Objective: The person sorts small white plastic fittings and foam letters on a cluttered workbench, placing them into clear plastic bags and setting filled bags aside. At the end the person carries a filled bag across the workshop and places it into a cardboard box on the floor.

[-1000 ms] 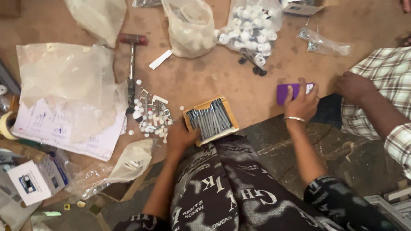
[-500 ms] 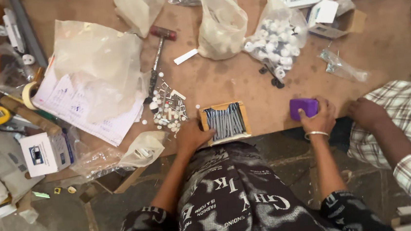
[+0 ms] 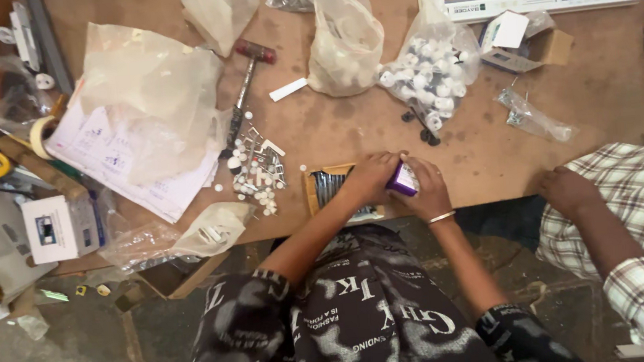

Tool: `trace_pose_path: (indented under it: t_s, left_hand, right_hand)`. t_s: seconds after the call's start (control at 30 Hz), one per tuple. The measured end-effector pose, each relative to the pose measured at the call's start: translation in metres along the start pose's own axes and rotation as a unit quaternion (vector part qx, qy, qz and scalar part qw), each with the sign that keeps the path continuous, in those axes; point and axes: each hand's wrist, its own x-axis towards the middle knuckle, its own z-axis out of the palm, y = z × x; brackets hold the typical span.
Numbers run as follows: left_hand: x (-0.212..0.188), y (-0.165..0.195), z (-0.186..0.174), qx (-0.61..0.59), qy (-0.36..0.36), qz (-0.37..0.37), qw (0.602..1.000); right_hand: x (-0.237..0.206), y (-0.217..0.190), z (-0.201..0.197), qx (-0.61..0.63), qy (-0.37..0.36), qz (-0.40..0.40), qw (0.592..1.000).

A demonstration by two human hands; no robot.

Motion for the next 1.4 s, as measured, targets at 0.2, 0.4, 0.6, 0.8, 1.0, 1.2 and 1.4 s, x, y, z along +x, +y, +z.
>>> trace_pose_path:
  t_s: [0.2,0.4,0.6,0.8,1.0,1.2,1.4]
  left_hand:
    - [0.001,-0.021,0.027,-0.045,-0.075,-0.056,0.995]
    - [0.007,-0.026,0.031,-0.057,-0.087,-0.085,0.991]
    - [0.009,-0.027,0.031,-0.049,-0.079,-0.096,0.991]
    - [0.013,-0.02,0.02,-0.029,-0.093,-0.102,0.99]
    - [0.012,-0.009,-0.002,-0.124,-0.054,-0.044,0.99]
    - [0.013,-0.005,0.011,-0.062,-0.069,0.007,0.996]
    - [0.013,-0.001,0.015,0.016,-0.107,-0.009,0.994]
  right_hand:
    - [-0.009,0.0,-0.004,-0.026,-0.042,-0.056,0.997]
    - [-0.012,0.004,0.007,-0.111,-0.005,-0.106,0.988]
    - [-0.005,0.015,0.004,-0.071,-0.009,-0.154,0.985]
    - [-0.001,0.016,0.006,-0.052,0.03,-0.218,0.974]
    - [-0.004,0.011,-0.008,-0.005,-0.004,-0.1,0.995]
    - [-0.006,0.013,-0.031,0.015,-0.079,0.023,0.997]
    - [-0.018,0.005,-0.027,0.018,-0.016,0.011,1.0]
